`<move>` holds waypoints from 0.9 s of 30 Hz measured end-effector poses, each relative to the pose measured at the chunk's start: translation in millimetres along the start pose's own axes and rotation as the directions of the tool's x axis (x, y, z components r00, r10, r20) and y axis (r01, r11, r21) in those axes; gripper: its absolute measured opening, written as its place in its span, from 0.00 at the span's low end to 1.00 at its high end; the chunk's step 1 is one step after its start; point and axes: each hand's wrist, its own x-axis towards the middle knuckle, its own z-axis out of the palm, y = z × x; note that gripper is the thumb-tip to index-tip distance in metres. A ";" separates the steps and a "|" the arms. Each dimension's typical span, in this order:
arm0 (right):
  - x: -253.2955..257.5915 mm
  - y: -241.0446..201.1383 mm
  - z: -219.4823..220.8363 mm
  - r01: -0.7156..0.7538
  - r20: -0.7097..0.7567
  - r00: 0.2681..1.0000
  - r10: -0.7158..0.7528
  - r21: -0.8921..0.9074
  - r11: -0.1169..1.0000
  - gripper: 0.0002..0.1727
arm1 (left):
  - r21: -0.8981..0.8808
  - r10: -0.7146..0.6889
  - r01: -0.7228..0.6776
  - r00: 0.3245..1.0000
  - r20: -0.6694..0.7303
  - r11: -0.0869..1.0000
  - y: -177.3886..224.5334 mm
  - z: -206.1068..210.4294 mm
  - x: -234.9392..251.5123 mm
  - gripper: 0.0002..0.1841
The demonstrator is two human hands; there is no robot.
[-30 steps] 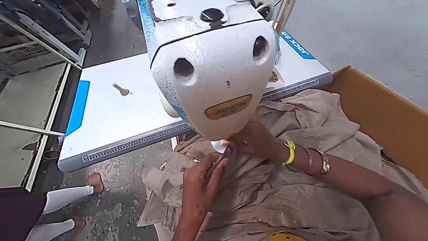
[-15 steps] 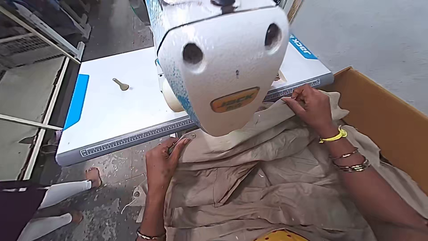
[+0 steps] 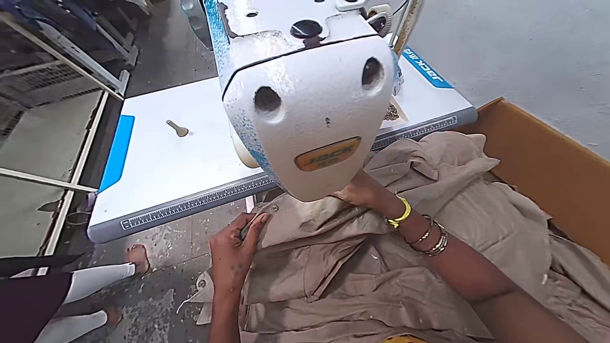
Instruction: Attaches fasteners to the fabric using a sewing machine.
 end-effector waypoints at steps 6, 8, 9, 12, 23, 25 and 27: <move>-11.3 25.7 -34.3 -0.066 0.087 0.994 0.071 -0.053 0.996 0.18 | 0.064 0.014 -0.014 1.000 0.004 0.998 -9.8 -7.0 8.3 0.26; -16.8 31.7 -38.6 -0.065 0.054 0.996 0.068 -0.046 0.997 0.12 | 0.061 0.011 -0.012 1.000 0.028 0.998 -10.0 -11.6 8.2 0.26; -18.0 33.5 -38.5 -0.060 0.025 0.998 0.062 -0.053 0.997 0.11 | 0.063 0.005 -0.008 0.999 0.039 0.998 -8.2 -12.6 9.2 0.26; -15.5 34.9 -37.8 -0.034 -0.066 0.997 0.027 -0.102 0.994 0.09 | 0.071 -0.002 -0.001 0.999 0.045 0.997 -2.8 -12.3 15.0 0.25; -6.3 53.9 -66.4 -0.058 -0.176 0.983 -0.052 -0.566 0.822 0.10 | 0.177 0.306 -0.295 0.952 -0.033 0.939 16.9 -13.1 11.1 0.16; 3.4 67.4 -72.1 -0.035 -0.328 0.915 -0.233 -0.643 0.765 0.08 | -0.054 0.435 -0.440 0.897 -0.083 0.896 56.8 -21.9 1.1 0.11; 13.8 70.6 -66.4 0.015 -0.332 0.887 -0.322 -0.674 0.738 0.11 | -0.394 0.525 -0.506 0.849 -0.069 0.767 106.2 -37.6 -7.3 0.12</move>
